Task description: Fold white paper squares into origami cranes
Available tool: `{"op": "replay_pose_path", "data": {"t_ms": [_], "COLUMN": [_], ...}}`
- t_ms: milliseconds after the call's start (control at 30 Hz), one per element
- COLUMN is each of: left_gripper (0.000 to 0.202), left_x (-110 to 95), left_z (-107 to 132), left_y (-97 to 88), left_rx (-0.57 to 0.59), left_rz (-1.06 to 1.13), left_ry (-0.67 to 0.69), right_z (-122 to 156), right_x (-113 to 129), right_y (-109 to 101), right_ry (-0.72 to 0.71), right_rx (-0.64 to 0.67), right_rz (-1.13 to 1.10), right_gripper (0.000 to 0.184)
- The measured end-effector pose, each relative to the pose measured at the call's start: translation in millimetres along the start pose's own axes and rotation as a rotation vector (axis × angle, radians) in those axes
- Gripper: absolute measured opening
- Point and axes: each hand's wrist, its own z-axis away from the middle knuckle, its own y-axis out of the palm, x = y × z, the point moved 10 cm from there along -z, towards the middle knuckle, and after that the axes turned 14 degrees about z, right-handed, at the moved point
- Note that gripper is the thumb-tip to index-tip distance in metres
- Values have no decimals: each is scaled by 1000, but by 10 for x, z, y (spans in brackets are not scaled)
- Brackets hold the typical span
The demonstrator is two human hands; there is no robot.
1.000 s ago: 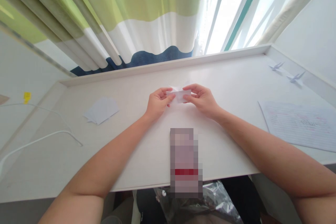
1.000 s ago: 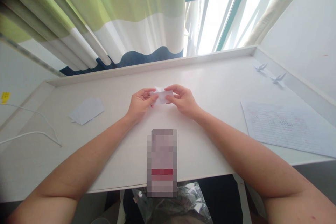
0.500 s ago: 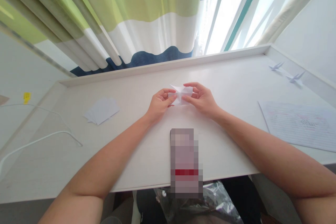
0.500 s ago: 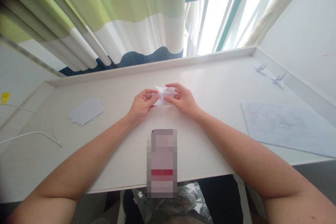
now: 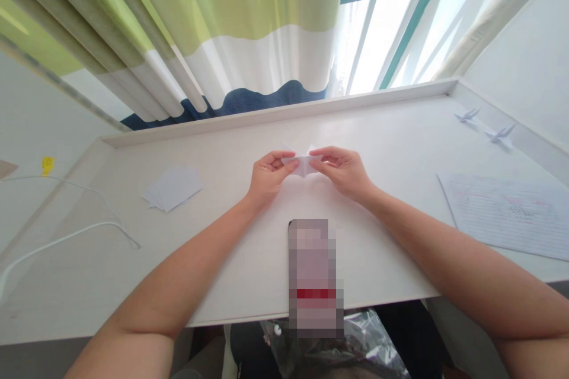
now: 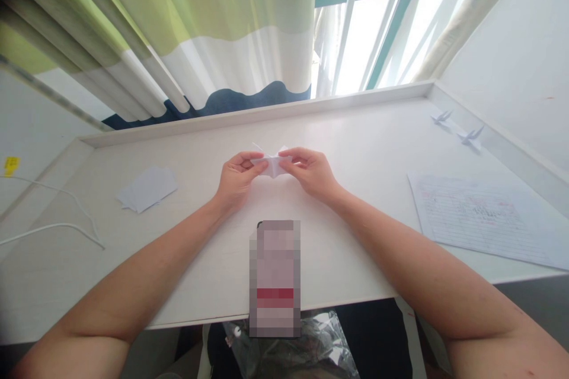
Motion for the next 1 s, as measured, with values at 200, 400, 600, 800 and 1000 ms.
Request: {"op": "replay_pose_path", "data": {"t_ms": [200, 400, 600, 800, 1000], "left_gripper": [42, 32, 32, 29, 35], "left_x": [-1, -47, -89, -119, -187], "left_z": [4, 4, 12, 38, 34], "left_y": [47, 30, 22, 74, 135], "left_rx": [43, 19, -11, 12, 41], "left_rz": [7, -4, -12, 5, 80], "left_ry": [-8, 21, 58, 62, 23], "right_z": [9, 28, 34, 69, 88], "right_x": [36, 49, 86, 137, 173], "right_y": [0, 51, 28, 61, -10], "right_ry": [-33, -40, -68, -91, -114], "right_rx": [-10, 28, 3, 24, -53], "right_rz": [18, 1, 37, 74, 77], "right_gripper": [32, 35, 36, 35, 23]}}
